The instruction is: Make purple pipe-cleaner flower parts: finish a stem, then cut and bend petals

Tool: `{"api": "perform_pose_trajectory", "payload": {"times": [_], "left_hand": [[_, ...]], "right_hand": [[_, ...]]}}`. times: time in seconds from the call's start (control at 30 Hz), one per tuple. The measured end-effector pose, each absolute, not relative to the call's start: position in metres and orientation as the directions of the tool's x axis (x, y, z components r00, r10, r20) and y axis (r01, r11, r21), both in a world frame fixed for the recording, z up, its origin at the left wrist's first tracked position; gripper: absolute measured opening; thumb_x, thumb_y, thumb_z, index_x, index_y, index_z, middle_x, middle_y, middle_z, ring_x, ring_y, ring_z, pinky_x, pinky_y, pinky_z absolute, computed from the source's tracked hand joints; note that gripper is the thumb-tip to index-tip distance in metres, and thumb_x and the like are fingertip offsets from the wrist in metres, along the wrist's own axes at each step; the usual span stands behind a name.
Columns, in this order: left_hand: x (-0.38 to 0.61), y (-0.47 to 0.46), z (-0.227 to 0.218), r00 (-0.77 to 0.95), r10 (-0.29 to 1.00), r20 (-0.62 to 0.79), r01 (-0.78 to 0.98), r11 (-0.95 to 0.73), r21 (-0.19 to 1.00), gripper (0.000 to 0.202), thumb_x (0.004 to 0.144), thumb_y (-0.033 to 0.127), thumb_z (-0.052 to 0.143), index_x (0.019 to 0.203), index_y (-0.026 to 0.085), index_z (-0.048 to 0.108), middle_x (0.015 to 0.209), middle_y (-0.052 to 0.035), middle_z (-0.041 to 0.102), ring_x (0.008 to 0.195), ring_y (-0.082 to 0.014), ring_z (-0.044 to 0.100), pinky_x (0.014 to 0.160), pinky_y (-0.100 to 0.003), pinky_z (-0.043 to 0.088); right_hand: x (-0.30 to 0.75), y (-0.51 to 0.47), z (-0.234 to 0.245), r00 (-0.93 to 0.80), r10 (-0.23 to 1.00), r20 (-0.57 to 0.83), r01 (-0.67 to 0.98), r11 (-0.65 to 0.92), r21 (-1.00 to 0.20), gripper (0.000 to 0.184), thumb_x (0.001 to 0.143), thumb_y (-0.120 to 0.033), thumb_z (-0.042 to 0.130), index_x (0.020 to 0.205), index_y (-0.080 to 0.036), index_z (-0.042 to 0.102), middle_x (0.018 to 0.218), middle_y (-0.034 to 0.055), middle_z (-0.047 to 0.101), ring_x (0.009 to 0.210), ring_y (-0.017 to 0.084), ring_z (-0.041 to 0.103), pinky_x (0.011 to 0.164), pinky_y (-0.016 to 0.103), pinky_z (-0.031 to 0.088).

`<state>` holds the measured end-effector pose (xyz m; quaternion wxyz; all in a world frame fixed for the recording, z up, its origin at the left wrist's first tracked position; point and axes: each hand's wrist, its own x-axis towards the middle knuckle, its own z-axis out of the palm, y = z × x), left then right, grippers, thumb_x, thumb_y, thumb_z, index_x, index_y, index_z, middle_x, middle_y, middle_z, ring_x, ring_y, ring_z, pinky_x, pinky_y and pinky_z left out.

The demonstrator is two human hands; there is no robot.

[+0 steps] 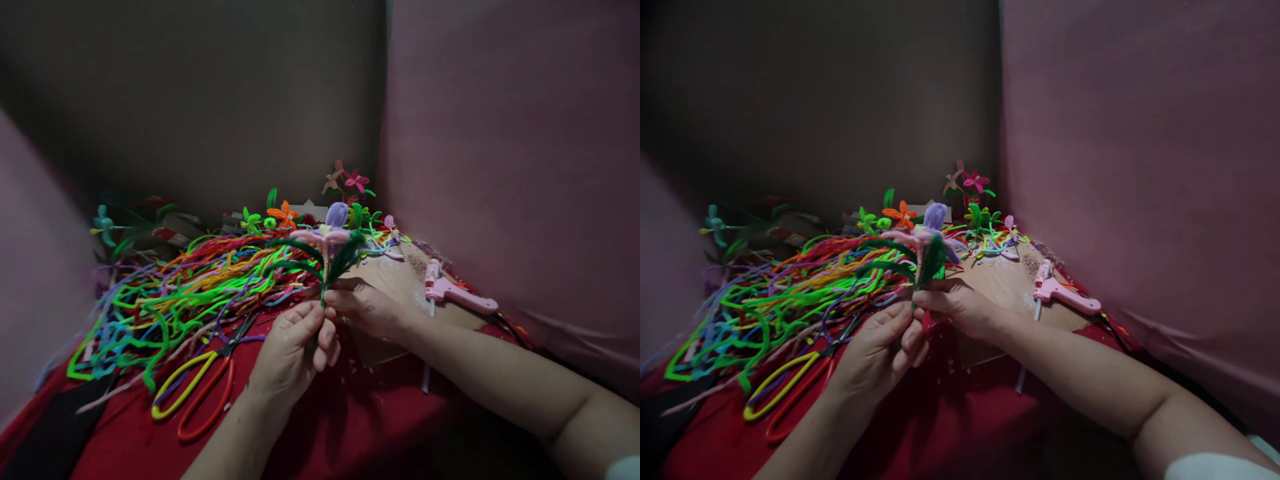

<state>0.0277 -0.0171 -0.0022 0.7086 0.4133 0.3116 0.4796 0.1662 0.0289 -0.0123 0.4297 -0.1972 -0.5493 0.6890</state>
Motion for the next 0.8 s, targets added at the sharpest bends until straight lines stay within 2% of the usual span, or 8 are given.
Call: {"api": "perform_pose_trajectory", "payload": {"times": [0.1,0.2,0.3,0.4,0.5,0.6,0.7,0.8], "left_hand": [[0.026,-0.014,-0.001,0.414,0.91,-0.029,-0.355,0.19,0.916,0.024,0.083,0.036,0.054,0.07,0.016,0.053,0.046,0.006,0.047,0.031,-0.0054,0.036,0.041,-0.022,0.036],[0.024,-0.013,-0.002,0.245,0.967,0.07,0.05,-0.085,0.995,0.024,0.084,0.036,0.05,0.073,0.016,0.059,0.06,-0.0017,0.061,0.05,-0.0127,0.057,0.054,-0.025,0.042],[0.023,-0.014,-0.007,0.054,0.95,0.309,0.485,-0.295,0.823,0.022,0.078,0.035,0.059,0.094,0.02,0.062,0.077,-0.0036,0.068,0.067,-0.0177,0.062,0.064,-0.027,0.042],[0.023,-0.015,-0.013,0.054,0.912,0.406,0.643,-0.343,0.685,0.017,0.08,0.033,0.056,0.091,0.021,0.062,0.073,-0.0025,0.067,0.062,-0.0168,0.061,0.06,-0.026,0.039],[0.023,-0.015,-0.015,0.053,0.913,0.405,0.596,-0.354,0.721,0.017,0.084,0.029,0.048,0.089,0.021,0.062,0.064,-0.0005,0.064,0.057,-0.0145,0.059,0.058,-0.025,0.039],[0.024,-0.015,-0.012,0.017,0.944,0.328,0.46,-0.299,0.836,0.016,0.085,0.029,0.048,0.081,0.019,0.06,0.058,0.0014,0.06,0.051,-0.0122,0.057,0.056,-0.023,0.041],[0.027,-0.014,-0.009,0.039,0.988,0.148,0.163,-0.153,0.975,0.016,0.083,0.031,0.052,0.075,0.017,0.057,0.055,0.0027,0.058,0.043,-0.0092,0.054,0.048,-0.02,0.039],[0.03,-0.014,-0.005,0.155,0.988,-0.007,-0.224,0.042,0.974,0.017,0.08,0.031,0.058,0.073,0.016,0.055,0.05,0.0048,0.054,0.035,-0.0053,0.045,0.041,-0.018,0.035]], "right_hand": [[0.166,0.029,-0.012,-0.545,0.82,0.174,-0.375,-0.053,-0.926,0.023,0.074,-0.036,0.066,0.08,-0.013,0.067,0.061,0.0007,0.059,0.056,0.011,0.052,0.058,0.024,0.041],[0.167,0.028,-0.009,-0.53,0.83,0.174,-0.351,-0.028,-0.936,0.022,0.078,-0.035,0.062,0.083,-0.015,0.067,0.058,0.0007,0.059,0.055,0.013,0.053,0.058,0.028,0.044],[0.166,0.027,-0.004,-0.418,0.886,0.201,-0.336,0.054,-0.94,0.013,0.075,-0.029,0.066,0.08,-0.017,0.069,0.071,0.0019,0.065,0.069,0.016,0.058,0.07,0.031,0.046],[0.164,0.025,-0.001,-0.358,0.917,0.174,-0.27,0.077,-0.96,0.009,0.074,-0.025,0.065,0.073,-0.017,0.068,0.075,0.0016,0.066,0.073,0.016,0.058,0.075,0.031,0.045],[0.164,0.023,0.0,-0.405,0.9,0.159,-0.235,0.066,-0.97,0.014,0.075,-0.027,0.063,0.068,-0.015,0.065,0.069,0.0008,0.063,0.067,0.014,0.056,0.073,0.03,0.045],[0.165,0.024,-0.002,-0.498,0.852,0.162,-0.24,0.044,-0.97,0.017,0.077,-0.03,0.061,0.073,-0.014,0.064,0.065,0.0001,0.061,0.062,0.013,0.055,0.066,0.028,0.046],[0.165,0.024,-0.006,-0.566,0.801,0.195,-0.311,0.011,-0.95,0.023,0.082,-0.035,0.054,0.084,-0.014,0.064,0.06,-0.0004,0.058,0.056,0.013,0.055,0.058,0.027,0.046],[0.163,0.025,-0.011,-0.561,0.804,0.194,-0.288,0.03,-0.957,0.029,0.084,-0.039,0.051,0.093,-0.015,0.063,0.062,0.0008,0.059,0.057,0.013,0.056,0.058,0.026,0.046]]}}
